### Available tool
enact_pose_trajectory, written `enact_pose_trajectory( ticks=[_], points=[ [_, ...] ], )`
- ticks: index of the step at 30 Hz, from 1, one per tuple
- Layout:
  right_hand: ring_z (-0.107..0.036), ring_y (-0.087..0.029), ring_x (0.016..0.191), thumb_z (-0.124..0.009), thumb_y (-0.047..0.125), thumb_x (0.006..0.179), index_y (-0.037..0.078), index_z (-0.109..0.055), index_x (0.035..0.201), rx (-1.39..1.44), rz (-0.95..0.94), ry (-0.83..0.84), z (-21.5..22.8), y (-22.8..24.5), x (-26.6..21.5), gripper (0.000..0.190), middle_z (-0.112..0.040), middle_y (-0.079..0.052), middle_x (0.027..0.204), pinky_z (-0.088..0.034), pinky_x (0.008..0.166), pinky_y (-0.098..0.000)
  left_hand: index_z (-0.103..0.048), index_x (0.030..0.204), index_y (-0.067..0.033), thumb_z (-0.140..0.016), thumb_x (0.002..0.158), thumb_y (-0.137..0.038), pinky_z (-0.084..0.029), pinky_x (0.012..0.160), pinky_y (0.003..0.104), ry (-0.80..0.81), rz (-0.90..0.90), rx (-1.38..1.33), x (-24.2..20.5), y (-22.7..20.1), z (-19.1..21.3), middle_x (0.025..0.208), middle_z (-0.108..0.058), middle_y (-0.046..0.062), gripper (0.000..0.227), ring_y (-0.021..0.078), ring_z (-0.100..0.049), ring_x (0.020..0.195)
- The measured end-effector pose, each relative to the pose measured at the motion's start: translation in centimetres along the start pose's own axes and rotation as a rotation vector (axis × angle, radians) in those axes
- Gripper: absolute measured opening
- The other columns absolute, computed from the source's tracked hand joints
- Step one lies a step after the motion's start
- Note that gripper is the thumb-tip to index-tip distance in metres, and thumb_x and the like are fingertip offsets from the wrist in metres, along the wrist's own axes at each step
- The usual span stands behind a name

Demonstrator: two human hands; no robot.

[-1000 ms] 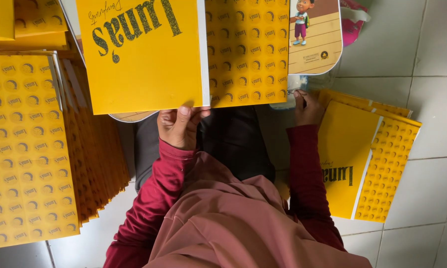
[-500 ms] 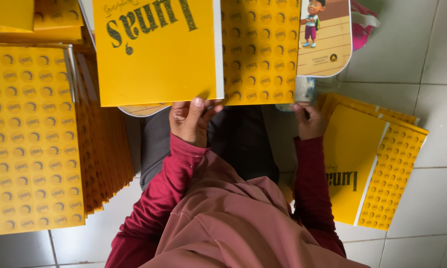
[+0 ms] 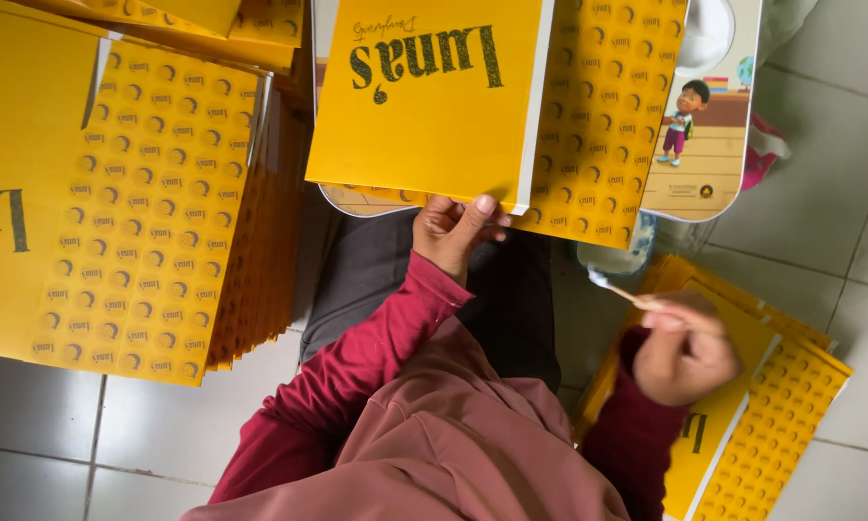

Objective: Applying glue to the white adhesive strips of yellow paper folders and stacking them

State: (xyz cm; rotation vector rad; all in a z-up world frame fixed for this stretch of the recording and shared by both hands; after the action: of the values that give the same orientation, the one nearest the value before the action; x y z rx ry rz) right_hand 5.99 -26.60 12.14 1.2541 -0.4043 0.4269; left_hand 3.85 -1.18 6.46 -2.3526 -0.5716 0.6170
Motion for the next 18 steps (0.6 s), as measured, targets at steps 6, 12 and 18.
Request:
enact_pose_trajectory(
  ticks=[6, 12, 18],
  points=[
    [-0.071, -0.032, 0.069, -0.066, -0.008, 0.095, -0.012, -0.073, 0.085, 0.100, 0.446, 0.125, -8.9, 6.1, 4.9, 0.012, -0.073, -0.022, 0.079, -0.056, 0.066, -0.0385, -0.064, 0.088, 0.0019, -0.084, 0.086, -0.012, -0.061, 0.048, 0.031, -0.076, -0.072, 0.037, 0.7, 1.6, 0.5, 0.073, -0.068, 0.019, 0.025, 0.0255, -0.072, 0.062],
    [-0.072, -0.031, 0.073, -0.068, -0.009, 0.096, -0.012, -0.075, 0.092, 0.059, 0.547, 0.144, -10.7, 5.9, 5.9, 0.008, -0.075, -0.022, 0.085, -0.056, 0.068, -0.0381, -0.063, 0.083, 0.0002, -0.084, 0.086, -0.013, -0.057, 0.045, 0.027, -0.085, -0.095, 0.058, 1.1, 2.7, 0.9, 0.069, -0.066, 0.014, 0.026, 0.0192, -0.068, 0.058],
    [-0.071, -0.032, 0.072, -0.066, -0.008, 0.097, -0.013, -0.074, 0.092, 0.068, 0.625, 0.153, -11.2, 6.7, 6.7, 0.010, -0.074, -0.023, 0.084, -0.055, 0.066, -0.0381, -0.063, 0.081, -0.0005, -0.085, 0.086, -0.013, -0.056, 0.046, 0.024, -0.084, -0.100, 0.056, 1.0, 2.2, 0.6, 0.070, -0.068, 0.015, 0.026, 0.0163, -0.068, 0.059]
  ],
)
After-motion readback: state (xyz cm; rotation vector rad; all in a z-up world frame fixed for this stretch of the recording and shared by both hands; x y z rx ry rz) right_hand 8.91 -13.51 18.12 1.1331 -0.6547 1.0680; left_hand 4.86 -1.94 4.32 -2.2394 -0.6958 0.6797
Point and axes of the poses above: each hand's wrist, its own x-axis towards the middle knuckle, its own z-axis out of the back of the hand, y = z × x, the point moved 1 cm from there along x, towards the middle knuckle
